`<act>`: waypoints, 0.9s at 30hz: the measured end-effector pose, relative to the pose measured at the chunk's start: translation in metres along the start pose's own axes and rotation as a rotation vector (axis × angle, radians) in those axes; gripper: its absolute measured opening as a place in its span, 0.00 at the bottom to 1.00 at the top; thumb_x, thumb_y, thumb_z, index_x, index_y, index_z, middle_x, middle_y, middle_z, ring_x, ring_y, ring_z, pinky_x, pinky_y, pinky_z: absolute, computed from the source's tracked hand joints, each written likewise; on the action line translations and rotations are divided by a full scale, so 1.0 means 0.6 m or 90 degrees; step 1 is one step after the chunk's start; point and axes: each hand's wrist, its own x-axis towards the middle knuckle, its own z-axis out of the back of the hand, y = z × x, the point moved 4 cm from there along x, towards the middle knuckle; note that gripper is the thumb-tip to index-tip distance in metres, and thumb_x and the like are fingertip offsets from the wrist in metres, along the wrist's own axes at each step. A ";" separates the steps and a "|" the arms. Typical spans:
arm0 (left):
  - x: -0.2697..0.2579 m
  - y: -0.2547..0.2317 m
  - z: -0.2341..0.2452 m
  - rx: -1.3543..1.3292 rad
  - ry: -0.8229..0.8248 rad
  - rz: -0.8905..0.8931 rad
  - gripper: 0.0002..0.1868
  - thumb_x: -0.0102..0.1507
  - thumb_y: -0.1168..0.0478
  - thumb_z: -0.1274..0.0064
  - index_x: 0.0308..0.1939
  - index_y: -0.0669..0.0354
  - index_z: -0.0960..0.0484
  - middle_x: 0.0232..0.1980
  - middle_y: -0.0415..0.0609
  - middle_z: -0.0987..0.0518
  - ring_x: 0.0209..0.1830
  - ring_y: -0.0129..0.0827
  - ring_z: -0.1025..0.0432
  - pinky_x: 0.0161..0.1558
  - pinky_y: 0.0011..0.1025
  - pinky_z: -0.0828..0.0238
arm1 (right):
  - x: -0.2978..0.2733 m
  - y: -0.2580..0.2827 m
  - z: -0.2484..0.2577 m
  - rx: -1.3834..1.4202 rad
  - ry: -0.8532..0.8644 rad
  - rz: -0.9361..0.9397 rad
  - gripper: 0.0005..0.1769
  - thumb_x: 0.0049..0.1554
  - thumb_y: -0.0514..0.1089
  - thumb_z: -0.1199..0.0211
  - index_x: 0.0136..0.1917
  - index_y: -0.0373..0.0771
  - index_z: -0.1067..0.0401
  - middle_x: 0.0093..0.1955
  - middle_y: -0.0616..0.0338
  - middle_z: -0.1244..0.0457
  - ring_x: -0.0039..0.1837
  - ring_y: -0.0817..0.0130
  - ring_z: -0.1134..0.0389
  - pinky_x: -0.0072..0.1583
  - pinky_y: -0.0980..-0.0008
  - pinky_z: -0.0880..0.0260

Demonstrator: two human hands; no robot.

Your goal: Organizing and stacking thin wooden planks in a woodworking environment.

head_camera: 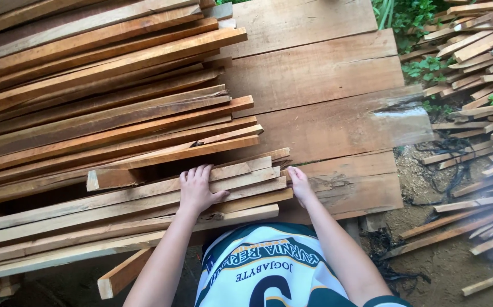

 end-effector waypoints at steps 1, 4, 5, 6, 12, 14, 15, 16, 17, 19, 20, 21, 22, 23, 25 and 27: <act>0.001 0.005 -0.002 -0.002 0.002 -0.002 0.51 0.47 0.30 0.36 0.69 0.42 0.33 0.67 0.37 0.29 0.68 0.35 0.37 0.70 0.45 0.48 | 0.006 -0.004 -0.004 -0.001 -0.002 -0.002 0.17 0.68 0.53 0.43 0.64 0.43 0.25 0.59 0.64 0.32 0.62 0.72 0.34 0.67 0.64 0.34; 0.010 0.006 -0.009 -0.008 -0.016 -0.015 0.50 0.48 0.32 0.36 0.69 0.44 0.32 0.66 0.40 0.28 0.69 0.38 0.36 0.70 0.46 0.49 | 0.014 0.007 0.006 -0.016 0.006 0.010 0.19 0.69 0.52 0.42 0.67 0.40 0.26 0.65 0.53 0.33 0.67 0.66 0.35 0.69 0.58 0.36; 0.011 0.006 -0.009 -0.008 -0.013 -0.013 0.50 0.47 0.32 0.35 0.69 0.43 0.32 0.66 0.39 0.28 0.68 0.38 0.36 0.70 0.46 0.48 | 0.011 0.016 0.014 0.049 -0.017 -0.075 0.20 0.66 0.57 0.40 0.66 0.47 0.29 0.65 0.53 0.35 0.60 0.55 0.32 0.61 0.52 0.31; 0.007 0.009 -0.011 -0.007 -0.008 -0.006 0.50 0.47 0.32 0.35 0.69 0.42 0.33 0.65 0.39 0.28 0.68 0.37 0.36 0.69 0.46 0.48 | 0.003 0.021 0.016 0.115 -0.036 -0.162 0.22 0.63 0.61 0.37 0.66 0.53 0.32 0.65 0.52 0.37 0.54 0.43 0.29 0.54 0.45 0.25; 0.012 0.009 -0.010 -0.022 -0.006 -0.001 0.50 0.47 0.32 0.34 0.69 0.42 0.33 0.66 0.39 0.29 0.69 0.36 0.38 0.71 0.46 0.50 | 0.049 0.094 -0.022 -0.097 -0.033 -0.032 0.36 0.68 0.69 0.48 0.68 0.35 0.28 0.70 0.42 0.37 0.75 0.52 0.41 0.75 0.53 0.43; 0.013 0.011 -0.013 -0.023 0.001 0.003 0.50 0.48 0.31 0.35 0.69 0.42 0.33 0.67 0.39 0.30 0.70 0.36 0.38 0.71 0.47 0.50 | 0.056 0.087 -0.033 -0.147 -0.043 -0.056 0.41 0.67 0.73 0.52 0.67 0.33 0.28 0.70 0.41 0.37 0.76 0.52 0.42 0.76 0.53 0.46; 0.013 0.011 -0.014 -0.025 0.009 0.004 0.50 0.48 0.30 0.36 0.69 0.43 0.33 0.67 0.39 0.30 0.70 0.37 0.39 0.71 0.47 0.50 | 0.059 0.083 -0.037 -0.198 -0.057 -0.081 0.46 0.66 0.76 0.55 0.67 0.31 0.27 0.71 0.40 0.38 0.77 0.51 0.42 0.78 0.52 0.48; 0.009 0.008 -0.010 -0.026 0.008 0.001 0.50 0.48 0.30 0.36 0.69 0.43 0.33 0.67 0.39 0.30 0.70 0.37 0.39 0.71 0.47 0.50 | 0.062 0.066 -0.032 -0.198 -0.060 -0.081 0.46 0.66 0.76 0.55 0.67 0.31 0.27 0.71 0.40 0.38 0.77 0.51 0.42 0.78 0.52 0.48; 0.006 0.006 -0.006 -0.028 0.018 0.001 0.50 0.49 0.30 0.36 0.69 0.43 0.33 0.67 0.40 0.30 0.71 0.37 0.39 0.71 0.48 0.50 | 0.065 0.048 -0.026 -0.101 -0.079 -0.091 0.39 0.67 0.70 0.53 0.70 0.33 0.30 0.65 0.46 0.38 0.69 0.57 0.41 0.70 0.59 0.41; 0.012 0.007 0.004 -0.030 0.018 0.010 0.49 0.49 0.30 0.36 0.69 0.44 0.33 0.68 0.40 0.30 0.71 0.37 0.39 0.71 0.49 0.50 | 0.099 0.015 -0.020 -0.007 -0.088 -0.093 0.34 0.69 0.64 0.51 0.73 0.36 0.33 0.60 0.53 0.39 0.60 0.63 0.39 0.63 0.66 0.35; 0.010 0.008 0.003 -0.034 0.020 0.007 0.49 0.49 0.30 0.36 0.69 0.43 0.32 0.68 0.40 0.30 0.71 0.38 0.38 0.71 0.48 0.50 | 0.111 -0.017 -0.011 -0.004 -0.096 -0.112 0.29 0.68 0.61 0.48 0.69 0.37 0.30 0.54 0.56 0.38 0.55 0.66 0.37 0.57 0.68 0.34; 0.008 0.008 0.000 -0.038 0.021 0.004 0.50 0.48 0.30 0.36 0.69 0.42 0.32 0.67 0.40 0.30 0.70 0.38 0.38 0.71 0.48 0.50 | 0.124 -0.050 -0.001 -0.001 -0.104 -0.131 0.25 0.67 0.58 0.46 0.65 0.38 0.28 0.48 0.59 0.37 0.49 0.69 0.35 0.51 0.70 0.33; 0.008 0.009 -0.002 -0.040 0.023 0.004 0.50 0.48 0.30 0.36 0.69 0.42 0.32 0.67 0.40 0.30 0.70 0.38 0.38 0.71 0.48 0.50 | 0.107 -0.028 -0.009 -0.003 -0.105 -0.133 0.25 0.67 0.58 0.46 0.65 0.38 0.28 0.48 0.59 0.37 0.49 0.69 0.35 0.51 0.70 0.33; 0.009 0.009 -0.004 -0.038 0.026 0.007 0.50 0.48 0.30 0.36 0.69 0.43 0.32 0.67 0.40 0.30 0.71 0.37 0.39 0.71 0.48 0.50 | 0.091 -0.001 -0.017 -0.044 -0.093 -0.103 0.26 0.68 0.57 0.47 0.67 0.36 0.28 0.56 0.52 0.36 0.55 0.65 0.35 0.58 0.64 0.34; 0.006 0.008 -0.004 -0.035 0.033 0.006 0.50 0.48 0.30 0.36 0.69 0.43 0.32 0.67 0.40 0.30 0.71 0.37 0.39 0.71 0.47 0.50 | 0.058 0.037 -0.024 -0.082 -0.085 -0.076 0.27 0.69 0.57 0.49 0.69 0.35 0.28 0.63 0.45 0.34 0.62 0.61 0.35 0.64 0.57 0.35; 0.009 0.006 0.001 -0.027 0.028 0.007 0.49 0.49 0.30 0.36 0.69 0.44 0.32 0.67 0.40 0.30 0.71 0.37 0.39 0.71 0.47 0.50 | 0.042 0.068 -0.025 -0.145 -0.058 -0.066 0.30 0.70 0.60 0.53 0.71 0.35 0.30 0.70 0.40 0.37 0.70 0.47 0.36 0.68 0.51 0.36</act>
